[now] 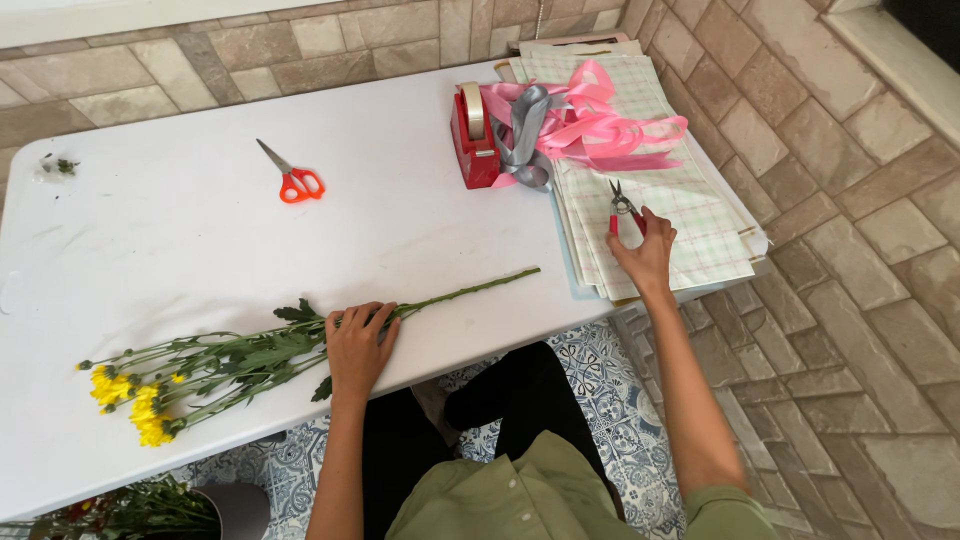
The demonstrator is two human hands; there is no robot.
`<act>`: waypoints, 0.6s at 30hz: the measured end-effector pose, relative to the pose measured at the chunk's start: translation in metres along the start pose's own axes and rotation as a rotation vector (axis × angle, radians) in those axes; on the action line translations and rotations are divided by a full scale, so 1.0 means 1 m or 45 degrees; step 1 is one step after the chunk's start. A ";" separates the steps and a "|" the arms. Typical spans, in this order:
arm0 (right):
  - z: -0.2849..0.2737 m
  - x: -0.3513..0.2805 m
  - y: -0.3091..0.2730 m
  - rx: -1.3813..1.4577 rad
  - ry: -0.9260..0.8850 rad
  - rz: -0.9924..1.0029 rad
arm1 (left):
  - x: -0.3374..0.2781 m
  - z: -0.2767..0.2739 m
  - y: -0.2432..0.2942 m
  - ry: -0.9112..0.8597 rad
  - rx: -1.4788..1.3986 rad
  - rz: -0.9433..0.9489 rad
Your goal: The person arranges yellow and pink flowers into a bouquet, trimming the stems with shears and checking the placement of individual flowers.
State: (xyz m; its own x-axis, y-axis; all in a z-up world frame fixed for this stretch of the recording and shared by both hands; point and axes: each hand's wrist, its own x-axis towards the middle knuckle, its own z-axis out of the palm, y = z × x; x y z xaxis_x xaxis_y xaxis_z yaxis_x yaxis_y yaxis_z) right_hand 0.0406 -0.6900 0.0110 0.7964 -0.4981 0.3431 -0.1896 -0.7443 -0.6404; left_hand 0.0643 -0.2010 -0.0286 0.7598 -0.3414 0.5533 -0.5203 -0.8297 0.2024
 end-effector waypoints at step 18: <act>0.044 -0.087 -0.063 1.477 -0.551 0.594 | 0.031 0.000 0.041 -0.109 0.029 -0.114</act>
State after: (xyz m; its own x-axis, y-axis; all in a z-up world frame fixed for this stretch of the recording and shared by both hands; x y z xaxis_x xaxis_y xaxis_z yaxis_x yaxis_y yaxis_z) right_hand 0.0082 -0.5802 -0.0090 0.9496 -0.2596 -0.1757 -0.0685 0.3752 -0.9244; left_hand 0.0667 -0.2454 -0.0036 0.8338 -0.3013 0.4626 -0.4407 -0.8680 0.2289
